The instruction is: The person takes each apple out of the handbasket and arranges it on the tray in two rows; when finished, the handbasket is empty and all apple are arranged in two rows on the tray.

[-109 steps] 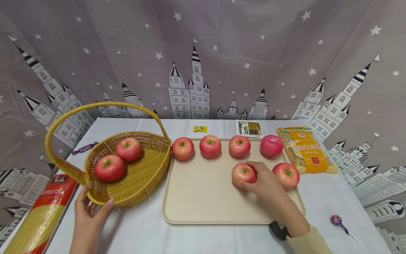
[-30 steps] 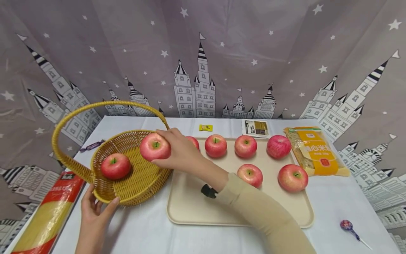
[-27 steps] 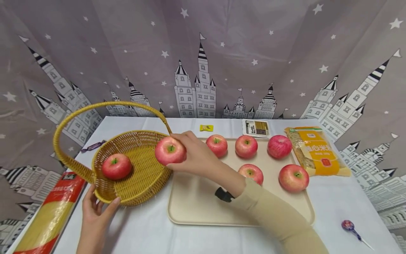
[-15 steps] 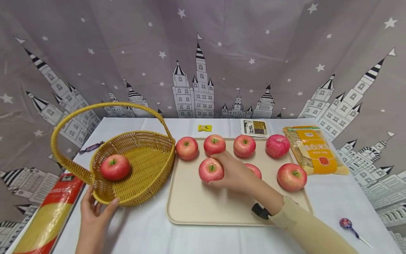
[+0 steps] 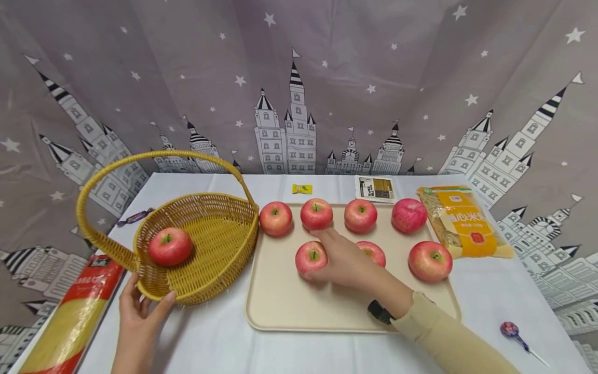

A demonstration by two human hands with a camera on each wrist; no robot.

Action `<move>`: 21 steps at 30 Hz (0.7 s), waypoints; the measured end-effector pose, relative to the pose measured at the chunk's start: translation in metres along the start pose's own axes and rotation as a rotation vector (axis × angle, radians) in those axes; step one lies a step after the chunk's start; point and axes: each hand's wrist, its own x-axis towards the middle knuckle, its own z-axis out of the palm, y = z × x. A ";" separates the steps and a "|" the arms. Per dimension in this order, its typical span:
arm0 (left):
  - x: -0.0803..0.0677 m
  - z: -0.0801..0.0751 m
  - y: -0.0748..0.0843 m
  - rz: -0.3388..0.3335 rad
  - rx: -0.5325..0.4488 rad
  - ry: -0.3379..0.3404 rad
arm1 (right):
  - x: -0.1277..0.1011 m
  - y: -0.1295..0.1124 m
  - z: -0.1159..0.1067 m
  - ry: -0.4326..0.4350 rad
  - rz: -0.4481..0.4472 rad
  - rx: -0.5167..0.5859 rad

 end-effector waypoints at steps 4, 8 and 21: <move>0.001 0.001 -0.001 -0.019 0.003 0.015 | 0.007 -0.016 -0.008 0.072 -0.041 0.053; 0.001 0.000 -0.003 -0.028 0.009 0.031 | 0.025 -0.045 -0.008 0.114 -0.114 0.137; 0.001 0.001 -0.002 -0.015 -0.003 0.028 | 0.114 -0.136 0.046 0.047 -0.346 0.136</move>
